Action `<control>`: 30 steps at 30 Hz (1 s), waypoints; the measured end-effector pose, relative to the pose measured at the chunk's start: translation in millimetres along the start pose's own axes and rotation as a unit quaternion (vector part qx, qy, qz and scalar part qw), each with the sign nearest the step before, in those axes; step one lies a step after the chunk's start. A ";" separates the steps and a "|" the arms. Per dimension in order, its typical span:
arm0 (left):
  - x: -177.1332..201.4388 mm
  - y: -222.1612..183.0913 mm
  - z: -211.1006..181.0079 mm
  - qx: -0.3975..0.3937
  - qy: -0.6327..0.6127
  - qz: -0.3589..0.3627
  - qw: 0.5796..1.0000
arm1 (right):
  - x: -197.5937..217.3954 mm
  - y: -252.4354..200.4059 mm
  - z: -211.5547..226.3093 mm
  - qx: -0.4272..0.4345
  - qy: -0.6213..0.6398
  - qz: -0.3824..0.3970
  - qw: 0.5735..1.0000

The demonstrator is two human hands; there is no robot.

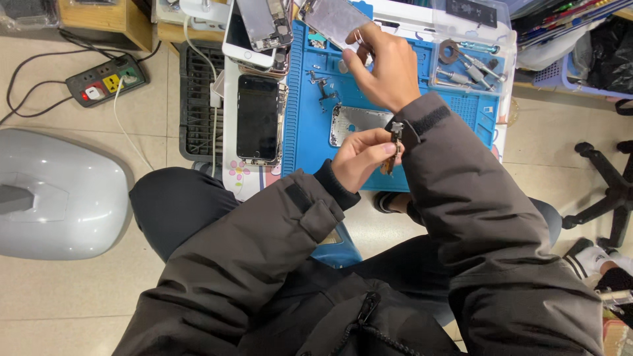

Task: The person uses tweezers to manipulate a small ribbon cable and connector on a smartphone logic board. They then place the board into the phone chassis and connect a flex cable to the top edge of the chassis.

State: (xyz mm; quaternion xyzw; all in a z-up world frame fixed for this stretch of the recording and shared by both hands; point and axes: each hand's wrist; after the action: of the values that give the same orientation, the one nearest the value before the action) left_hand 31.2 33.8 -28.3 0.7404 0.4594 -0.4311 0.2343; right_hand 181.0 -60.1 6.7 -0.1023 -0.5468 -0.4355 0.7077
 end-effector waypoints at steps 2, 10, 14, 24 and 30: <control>0.3 -2.2 -1.4 -0.002 -0.012 0.007 1.000 | 26.8 -16.4 17.7 -0.046 0.072 -0.007 0.996; -1.7 7.0 23.4 -0.099 0.028 -0.057 0.993 | 84.2 -131.9 26.0 -0.100 0.307 -0.112 0.940; -7.8 21.9 28.3 -0.089 0.068 -0.066 0.992 | 89.9 -159.9 28.7 -0.093 0.351 -0.155 0.919; 4.2 22.1 38.7 -0.094 0.139 -0.091 0.982 | 90.7 -159.9 42.7 -0.113 0.391 -0.155 0.900; -14.2 10.0 5.8 -0.108 0.224 -0.079 0.965 | 96.0 -160.4 53.1 -0.121 0.400 -0.145 0.897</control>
State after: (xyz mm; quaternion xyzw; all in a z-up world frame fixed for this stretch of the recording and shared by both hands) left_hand 34.7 18.0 -19.7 0.7493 0.6014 -0.2193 0.1693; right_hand 30.0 -171.8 56.6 0.0765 -0.1693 -0.5999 0.7782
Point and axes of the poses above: each hand's wrist, its own y-axis towards the middle knuckle, its own x-axis out of the back of the hand, z = x × y, and after that the axes turned 7 degrees about x, right-handed
